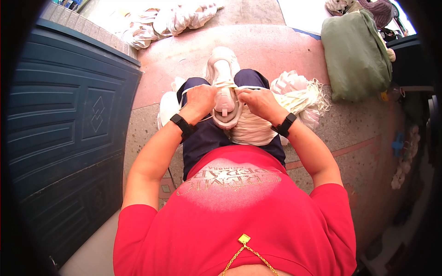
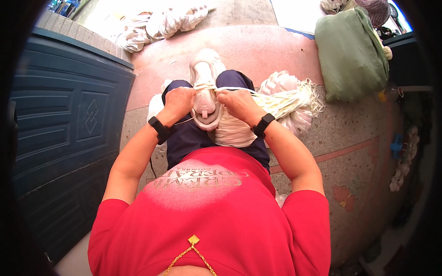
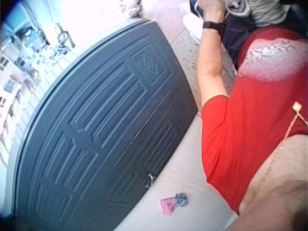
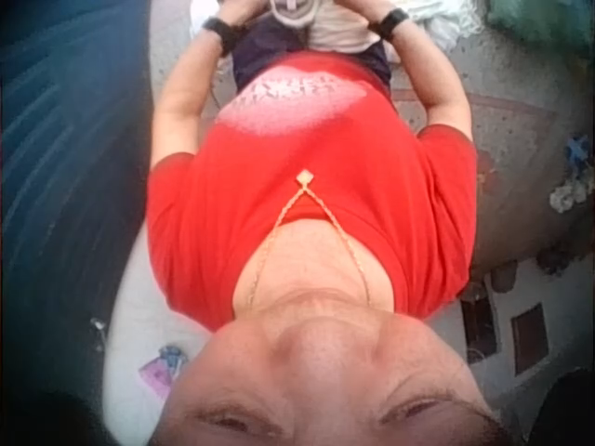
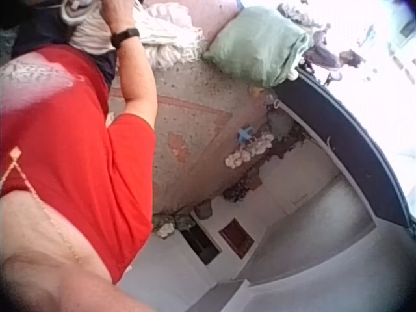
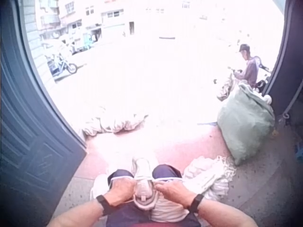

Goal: The person is lacing a white sneaker while sitting in a workshop area.

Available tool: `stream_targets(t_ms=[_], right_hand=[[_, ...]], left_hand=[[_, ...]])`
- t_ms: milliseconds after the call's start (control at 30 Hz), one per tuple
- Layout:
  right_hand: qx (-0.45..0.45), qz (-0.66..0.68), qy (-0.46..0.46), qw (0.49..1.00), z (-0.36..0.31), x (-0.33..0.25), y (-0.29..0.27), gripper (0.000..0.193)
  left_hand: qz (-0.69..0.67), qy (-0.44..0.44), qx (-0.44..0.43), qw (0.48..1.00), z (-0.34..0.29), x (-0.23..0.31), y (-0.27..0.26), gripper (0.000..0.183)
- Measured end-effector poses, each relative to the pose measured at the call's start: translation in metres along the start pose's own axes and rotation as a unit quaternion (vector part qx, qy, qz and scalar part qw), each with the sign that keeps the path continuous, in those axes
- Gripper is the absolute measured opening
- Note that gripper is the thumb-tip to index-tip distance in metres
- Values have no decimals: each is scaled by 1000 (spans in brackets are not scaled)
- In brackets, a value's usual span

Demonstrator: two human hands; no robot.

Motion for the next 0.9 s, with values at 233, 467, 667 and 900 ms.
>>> stream_targets(t_ms=[233,467,667,900], right_hand=[[25,68,48,996,10,-4,5,8],[23,76,63,995,10,-2,11,10],[67,234,172,954,16,-8,19,13],[105,255,234,932,27,-8,29,15]], left_hand=[[-41,-34,-44,998,3,0,-3,17],[-50,-36,-52,997,7,8,-3,18],[-405,-65,-67,910,6,-27,24,22],[-516,-130,-91,842,13,-10,27,18]])
Point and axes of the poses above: each hand's wrist, its own z-axis towards the middle knuckle, its own y-axis out of the palm, x = y × z, the point moved 2 cm from there along z, towards the middle knuckle, and after that the axes turned 4 degrees about y, right-handed, at the moved point
